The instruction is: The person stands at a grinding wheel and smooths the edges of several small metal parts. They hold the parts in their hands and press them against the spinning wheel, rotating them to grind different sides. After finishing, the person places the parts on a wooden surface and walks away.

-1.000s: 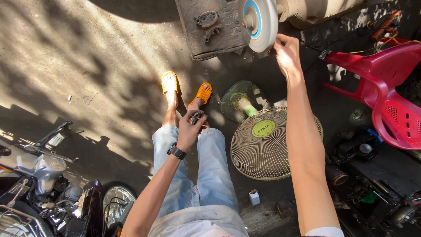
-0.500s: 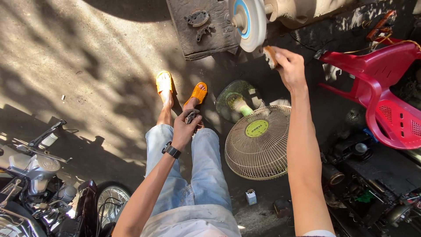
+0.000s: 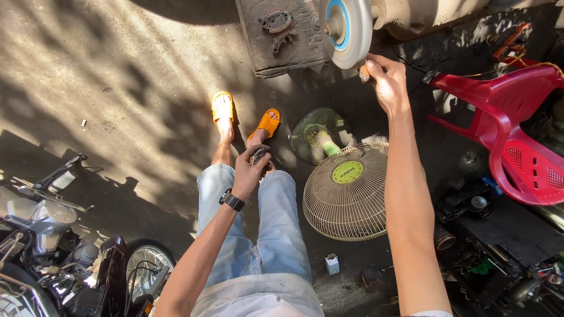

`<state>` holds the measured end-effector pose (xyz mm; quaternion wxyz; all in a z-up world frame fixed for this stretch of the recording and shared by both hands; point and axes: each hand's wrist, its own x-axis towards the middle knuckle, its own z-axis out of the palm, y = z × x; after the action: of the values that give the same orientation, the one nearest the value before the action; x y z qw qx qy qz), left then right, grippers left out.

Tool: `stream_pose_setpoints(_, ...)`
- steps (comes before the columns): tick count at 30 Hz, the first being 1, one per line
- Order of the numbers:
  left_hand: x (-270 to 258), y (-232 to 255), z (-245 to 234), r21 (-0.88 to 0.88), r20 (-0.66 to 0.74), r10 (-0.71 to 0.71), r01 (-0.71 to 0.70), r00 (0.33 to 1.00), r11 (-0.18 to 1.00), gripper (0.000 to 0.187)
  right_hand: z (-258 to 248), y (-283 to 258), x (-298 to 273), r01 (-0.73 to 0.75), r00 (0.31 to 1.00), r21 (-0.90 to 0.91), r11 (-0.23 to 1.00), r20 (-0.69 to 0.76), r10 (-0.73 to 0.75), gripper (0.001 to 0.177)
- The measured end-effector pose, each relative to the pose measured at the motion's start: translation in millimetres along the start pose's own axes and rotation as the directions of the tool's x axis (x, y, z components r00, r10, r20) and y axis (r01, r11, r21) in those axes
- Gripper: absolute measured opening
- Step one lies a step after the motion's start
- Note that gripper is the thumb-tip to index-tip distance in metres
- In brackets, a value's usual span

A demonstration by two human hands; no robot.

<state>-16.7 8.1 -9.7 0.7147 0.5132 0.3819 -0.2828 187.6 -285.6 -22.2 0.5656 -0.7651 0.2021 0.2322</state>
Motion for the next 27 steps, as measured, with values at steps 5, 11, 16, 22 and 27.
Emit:
stream_pose_setpoints(5, -8.0, 5.6, 4.0, 0.037, 0.007, -0.013, 0.012, 1.000, 0.999, 0.019, 6.3, -27.6, -34.4, 0.055, 0.998, 0.014, 0.998, 0.040, -0.055, 0.027)
stream_pose_setpoints(11, -11.5, 24.9, 10.6, 0.004, 0.076, -0.003, 0.003, 0.997, 1.000, 0.043, -0.4, -3.4, -84.3, -0.133, 0.984, 0.513, 0.848, -0.035, 0.176, 0.027)
stream_pose_setpoints(16, -4.9, 24.1, 27.6, -0.264, 0.182, -0.012, 0.061, 0.983, 0.963, 0.029, 4.9, 19.0, -97.2, -0.135, 0.983, 0.690, 0.711, 0.002, 0.184, 0.036)
stream_pose_setpoints(22, 1.6, 40.3, 63.0, -0.475, 0.359, 0.054, 0.133, 0.932, 0.870, 0.042, 40.0, -40.6, -148.5, 0.087, 0.992, 0.399, 0.913, 0.044, -0.114, 0.026)
stream_pose_setpoints(27, 13.7, 32.1, 87.9, -0.461, 0.457, 0.114, 0.126, 0.882, 0.878, 0.031, 19.6, 8.6, -122.6, 0.207, 0.971, 0.173, 0.963, -0.157, -0.180, 0.026)
